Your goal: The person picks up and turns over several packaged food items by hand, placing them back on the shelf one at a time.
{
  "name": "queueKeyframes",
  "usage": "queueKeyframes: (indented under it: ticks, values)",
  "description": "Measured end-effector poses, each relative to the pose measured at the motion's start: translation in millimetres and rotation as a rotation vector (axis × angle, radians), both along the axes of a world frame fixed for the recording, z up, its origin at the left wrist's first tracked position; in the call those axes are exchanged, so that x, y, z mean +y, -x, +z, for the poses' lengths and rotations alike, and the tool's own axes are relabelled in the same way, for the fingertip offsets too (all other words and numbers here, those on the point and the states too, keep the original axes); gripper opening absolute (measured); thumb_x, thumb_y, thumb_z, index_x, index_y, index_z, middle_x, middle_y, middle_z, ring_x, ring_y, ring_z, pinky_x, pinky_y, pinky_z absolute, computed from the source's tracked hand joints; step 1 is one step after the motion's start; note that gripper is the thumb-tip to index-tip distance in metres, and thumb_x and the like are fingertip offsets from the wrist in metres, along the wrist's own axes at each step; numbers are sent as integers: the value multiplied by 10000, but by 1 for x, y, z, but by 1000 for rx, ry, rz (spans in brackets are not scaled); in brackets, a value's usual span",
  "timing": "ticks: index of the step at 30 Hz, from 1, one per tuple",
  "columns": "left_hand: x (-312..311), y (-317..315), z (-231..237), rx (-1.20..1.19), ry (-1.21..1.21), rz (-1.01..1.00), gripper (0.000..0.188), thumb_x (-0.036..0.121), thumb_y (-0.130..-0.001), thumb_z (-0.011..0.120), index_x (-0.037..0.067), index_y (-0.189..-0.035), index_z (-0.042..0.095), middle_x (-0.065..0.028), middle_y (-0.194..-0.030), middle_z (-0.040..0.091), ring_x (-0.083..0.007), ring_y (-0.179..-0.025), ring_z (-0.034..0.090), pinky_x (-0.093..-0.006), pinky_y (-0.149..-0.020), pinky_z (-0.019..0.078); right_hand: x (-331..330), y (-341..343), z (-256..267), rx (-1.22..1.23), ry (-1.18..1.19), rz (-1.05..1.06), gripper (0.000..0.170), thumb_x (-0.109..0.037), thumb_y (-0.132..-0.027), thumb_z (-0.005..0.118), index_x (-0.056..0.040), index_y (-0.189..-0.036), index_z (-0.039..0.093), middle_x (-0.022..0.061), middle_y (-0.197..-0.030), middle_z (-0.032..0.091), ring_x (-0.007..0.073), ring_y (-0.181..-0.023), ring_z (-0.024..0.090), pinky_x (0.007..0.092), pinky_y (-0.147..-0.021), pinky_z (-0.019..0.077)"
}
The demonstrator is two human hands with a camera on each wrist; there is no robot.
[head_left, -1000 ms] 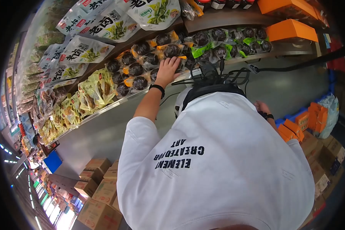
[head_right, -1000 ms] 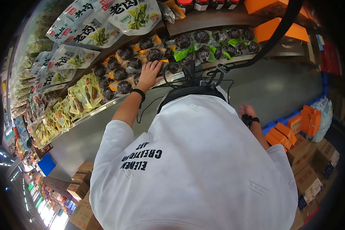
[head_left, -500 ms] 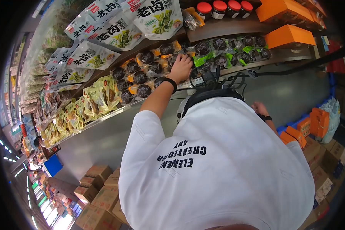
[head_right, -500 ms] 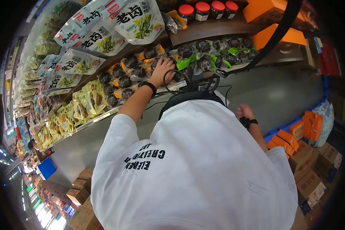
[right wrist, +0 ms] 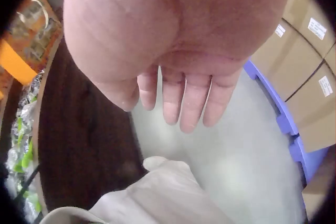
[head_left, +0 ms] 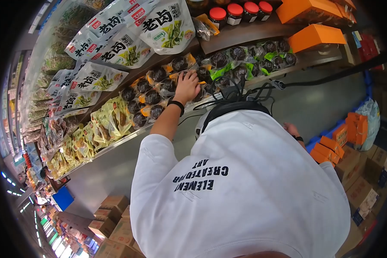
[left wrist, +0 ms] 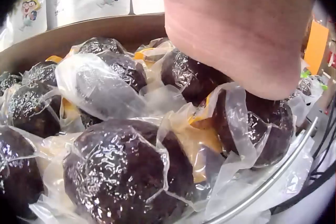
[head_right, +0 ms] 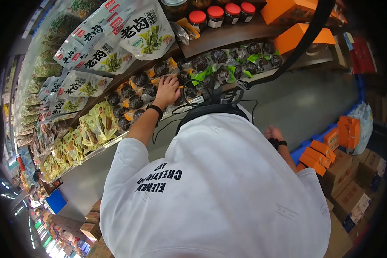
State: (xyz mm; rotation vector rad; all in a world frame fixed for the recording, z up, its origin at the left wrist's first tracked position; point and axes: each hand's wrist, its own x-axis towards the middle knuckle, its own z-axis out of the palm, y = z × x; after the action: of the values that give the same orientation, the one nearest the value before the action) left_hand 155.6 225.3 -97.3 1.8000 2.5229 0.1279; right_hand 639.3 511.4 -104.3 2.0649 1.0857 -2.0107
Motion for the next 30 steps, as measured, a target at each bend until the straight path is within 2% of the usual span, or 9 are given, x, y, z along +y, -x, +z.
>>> queueKeyframes:
  ticks: [8, 12, 14, 17, 20, 22, 24, 28, 30]
  values:
    - [-8, -14, 7, -48, -17, 98, 440, 305, -821, 552, 91, -1205, 534, -75, -1331, 440, -289, -1308, 311, -512, -1093, 177, 70, 58, -4, 296, 68, -12, 99, -134, -898, 477, -100, -848, 399, 24, -714, 460, 129, -534, 425, 277, -438, 343]
    - [-15, -27, 8, -21, -49, 114, 553, 371, -833, 546, 113, -1314, 457, -98, -1407, 366, -291, -1332, 277, -505, -1096, 177, 97, 168, 52, 256, -231, 185, 91, -172, -907, 502, -85, -896, 477, 20, -704, 518, 124, -533, 474, 269, -450, 392]
    - [-26, -37, 11, -45, -139, 197, 548, 367, -838, 536, 112, -1316, 454, -108, -1399, 372, -297, -1328, 281, -496, -1096, 187, 129, 220, 48, 283, -286, 478, 149, -210, -905, 523, -65, -939, 528, 49, -781, 607, 141, -602, 561, 267, -493, 450]
    - [-57, -60, 33, -82, -250, 411, 518, 302, -827, 564, 82, -1285, 462, -148, -1380, 379, -327, -1304, 313, -495, -1083, 205, 147, 309, 30, 482, -519, 812, 198, -240, -892, 546, -52, -954, 550, 77, -841, 646, 145, -658, 608, 255, -518, 470]
    - [-101, -91, 55, -96, -357, 630, 481, 197, -800, 606, 54, -1241, 477, -180, -1350, 394, -354, -1277, 341, -494, -1065, 227, 106, 409, 72, 467, -261, 917, 411, -330, -850, 622, -25, -1099, 504, 50, -811, 596, 118, -618, 570, 249, -483, 442]
    - [-130, -116, 60, -65, -398, 886, 480, 207, -799, 604, 59, -1238, 478, -177, -1333, 402, -355, -1263, 349, -496, -1058, 238, 76, 453, 76, 308, -513, 1069, 461, -348, -849, 625, -45, -1160, 470, 65, -908, 590, 157, -677, 586, 267, -562, 474]
    - [-154, -143, 68, -29, -435, 1008, 465, 178, -797, 606, 41, -1223, 481, -192, -1321, 408, -369, -1253, 355, -494, -1052, 245, 72, 498, 38, 341, -552, 1103, 581, -424, -798, 670, -45, -1180, 451, 68, -936, 555, 157, -637, 572, 278, -500, 454]
    - [-191, -220, 69, 81, -470, 1361, 439, 157, -814, 600, 17, -1216, 492, -230, -1304, 424, -397, -1198, 402, -472, -1003, 306, 64, 554, -6, 435, -565, 1090, 455, -377, -812, 654, -50, -1095, 514, 14, -709, 528, 130, -531, 531, 282, -417, 408]
    - [-199, -254, 64, 58, -462, 1575, 438, 175, -825, 581, 6, -1217, 484, -240, -1309, 411, -398, -1203, 390, -482, -1014, 290, 55, 562, -7, 373, -645, 1079, 320, -347, -825, 637, -56, -950, 594, 24, -659, 532, 146, -489, 515, 281, -380, 381]
